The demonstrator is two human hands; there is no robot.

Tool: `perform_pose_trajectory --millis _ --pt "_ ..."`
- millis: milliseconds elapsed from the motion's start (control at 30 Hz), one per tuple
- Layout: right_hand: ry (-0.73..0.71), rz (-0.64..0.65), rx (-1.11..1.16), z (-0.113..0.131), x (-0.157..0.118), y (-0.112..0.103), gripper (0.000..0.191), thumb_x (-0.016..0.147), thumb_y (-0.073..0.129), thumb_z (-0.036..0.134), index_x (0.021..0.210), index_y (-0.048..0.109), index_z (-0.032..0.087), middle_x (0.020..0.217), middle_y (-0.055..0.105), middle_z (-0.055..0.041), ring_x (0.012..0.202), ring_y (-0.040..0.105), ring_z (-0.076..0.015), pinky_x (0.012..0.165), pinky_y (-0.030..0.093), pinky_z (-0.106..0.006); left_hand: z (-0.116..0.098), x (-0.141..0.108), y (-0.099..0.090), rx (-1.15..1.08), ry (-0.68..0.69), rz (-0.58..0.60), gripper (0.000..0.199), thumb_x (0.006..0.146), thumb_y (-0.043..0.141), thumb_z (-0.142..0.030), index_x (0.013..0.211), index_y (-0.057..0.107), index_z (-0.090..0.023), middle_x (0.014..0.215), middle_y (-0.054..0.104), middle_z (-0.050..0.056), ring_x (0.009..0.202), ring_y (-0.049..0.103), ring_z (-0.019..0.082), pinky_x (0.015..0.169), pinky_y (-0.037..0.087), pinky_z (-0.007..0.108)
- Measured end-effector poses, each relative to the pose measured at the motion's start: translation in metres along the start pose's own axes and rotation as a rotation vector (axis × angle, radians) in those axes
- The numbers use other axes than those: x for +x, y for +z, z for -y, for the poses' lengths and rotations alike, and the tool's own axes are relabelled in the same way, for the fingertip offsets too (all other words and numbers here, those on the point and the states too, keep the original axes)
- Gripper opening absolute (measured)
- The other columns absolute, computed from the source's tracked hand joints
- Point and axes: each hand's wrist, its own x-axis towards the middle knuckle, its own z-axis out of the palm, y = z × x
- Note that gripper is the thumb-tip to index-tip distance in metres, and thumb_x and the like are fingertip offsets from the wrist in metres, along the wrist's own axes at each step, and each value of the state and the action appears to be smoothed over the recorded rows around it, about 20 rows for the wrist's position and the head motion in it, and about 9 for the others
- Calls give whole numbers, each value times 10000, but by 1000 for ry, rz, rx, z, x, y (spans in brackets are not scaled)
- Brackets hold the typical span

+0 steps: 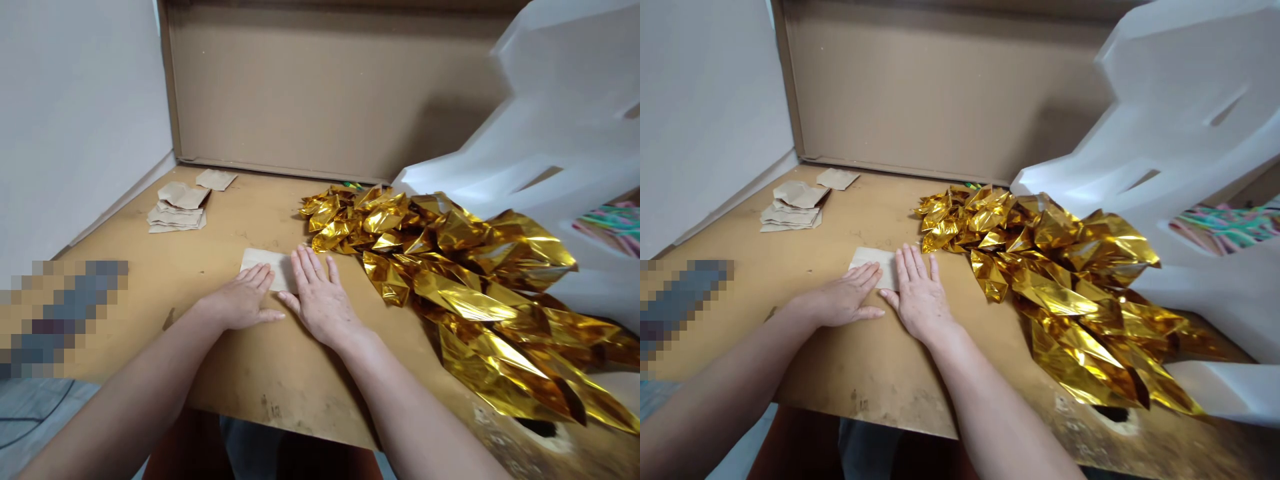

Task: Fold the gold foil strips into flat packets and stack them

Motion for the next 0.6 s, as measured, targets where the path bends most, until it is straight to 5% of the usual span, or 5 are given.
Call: perform_pose_trajectory --millis 267,600 --pt "-40 -28 6 7 0 -5 716 912 240 528 1432 209 37 1500 197 -181 1394 105 -265 1113 102 -503 0 1 1 -6 7 -8 856 862 228 -654 1433 140 -23 1508 50 169 1397 21 278 1128 114 399" --pt "-126 176 66 10 0 -3 641 930 219 485 1397 327 59 1454 321 -173 1368 222 -248 1114 170 -472 2 2 5 -30 18 -51 834 865 217 -659 1446 120 -69 1510 57 155 1395 32 285 1126 119 417"
